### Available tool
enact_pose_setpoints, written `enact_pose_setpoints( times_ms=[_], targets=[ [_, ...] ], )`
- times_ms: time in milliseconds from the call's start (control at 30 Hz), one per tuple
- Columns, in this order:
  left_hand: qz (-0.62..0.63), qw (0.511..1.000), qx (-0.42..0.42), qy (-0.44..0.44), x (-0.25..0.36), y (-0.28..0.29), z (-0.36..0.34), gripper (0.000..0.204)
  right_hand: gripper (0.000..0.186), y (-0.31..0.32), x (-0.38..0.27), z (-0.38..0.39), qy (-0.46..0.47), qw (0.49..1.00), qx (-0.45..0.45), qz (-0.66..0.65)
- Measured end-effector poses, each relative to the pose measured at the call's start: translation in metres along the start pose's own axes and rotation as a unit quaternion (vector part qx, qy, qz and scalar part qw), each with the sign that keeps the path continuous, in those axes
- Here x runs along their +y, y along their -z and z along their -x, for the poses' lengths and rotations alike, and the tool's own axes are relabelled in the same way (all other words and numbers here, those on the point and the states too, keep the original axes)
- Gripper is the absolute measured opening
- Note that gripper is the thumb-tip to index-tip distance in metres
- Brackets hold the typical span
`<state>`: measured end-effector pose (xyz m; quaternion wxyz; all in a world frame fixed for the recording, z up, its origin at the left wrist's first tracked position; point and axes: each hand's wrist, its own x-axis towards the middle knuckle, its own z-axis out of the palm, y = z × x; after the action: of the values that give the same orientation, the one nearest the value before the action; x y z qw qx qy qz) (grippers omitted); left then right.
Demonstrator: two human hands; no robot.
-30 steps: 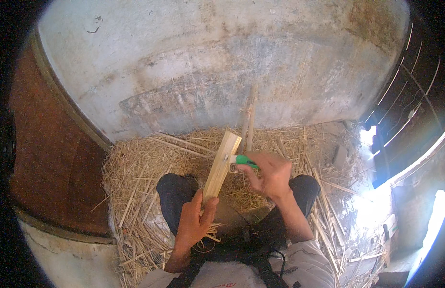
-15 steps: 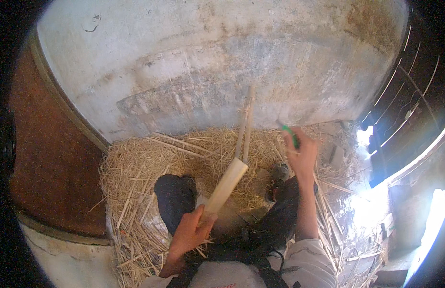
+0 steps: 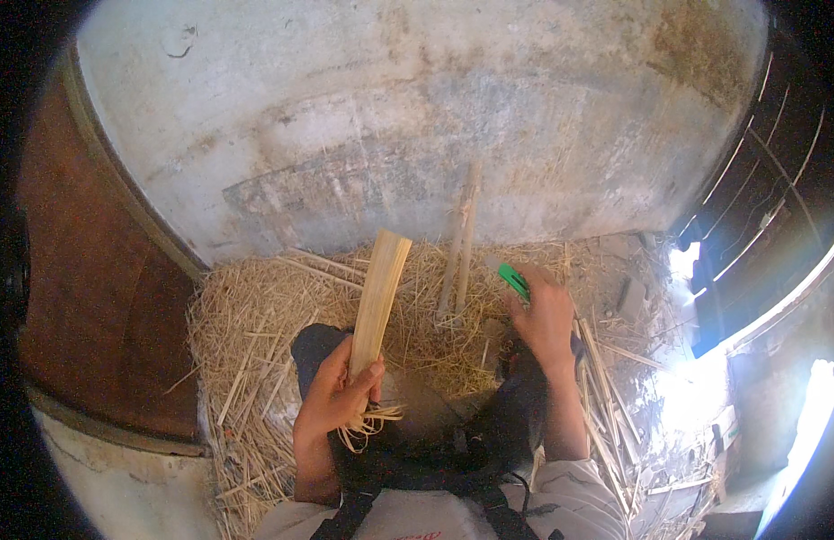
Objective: The person carves a piece of bamboo with a utility knife, peeling away thin layers to shape the wood while sitting on a straw-covered floor.
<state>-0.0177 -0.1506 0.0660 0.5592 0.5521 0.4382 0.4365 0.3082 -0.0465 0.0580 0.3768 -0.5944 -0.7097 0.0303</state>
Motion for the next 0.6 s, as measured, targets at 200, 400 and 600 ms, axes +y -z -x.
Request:
enact_pose_setpoints(
  times_ms=[200, 400, 600],
  targets=[
    [-0.034, 0.999, -0.028, -0.025, -0.008, -0.006, -0.011, 0.022, 0.041, 0.001, -0.029, 0.007, -0.06, 0.951, -0.04, -0.299],
    [-0.097, 0.994, -0.054, -0.018, -0.009, -0.014, -0.019, 0.025, 0.032, -0.016, -0.06, 0.007, -0.053, 0.852, -0.075, -0.515],
    [-0.176, 0.983, -0.03, -0.044, -0.004, -0.015, -0.015, 0.038, 0.025, -0.018, -0.071, 0.0, -0.13, 0.86, -0.063, -0.489]
  ],
)
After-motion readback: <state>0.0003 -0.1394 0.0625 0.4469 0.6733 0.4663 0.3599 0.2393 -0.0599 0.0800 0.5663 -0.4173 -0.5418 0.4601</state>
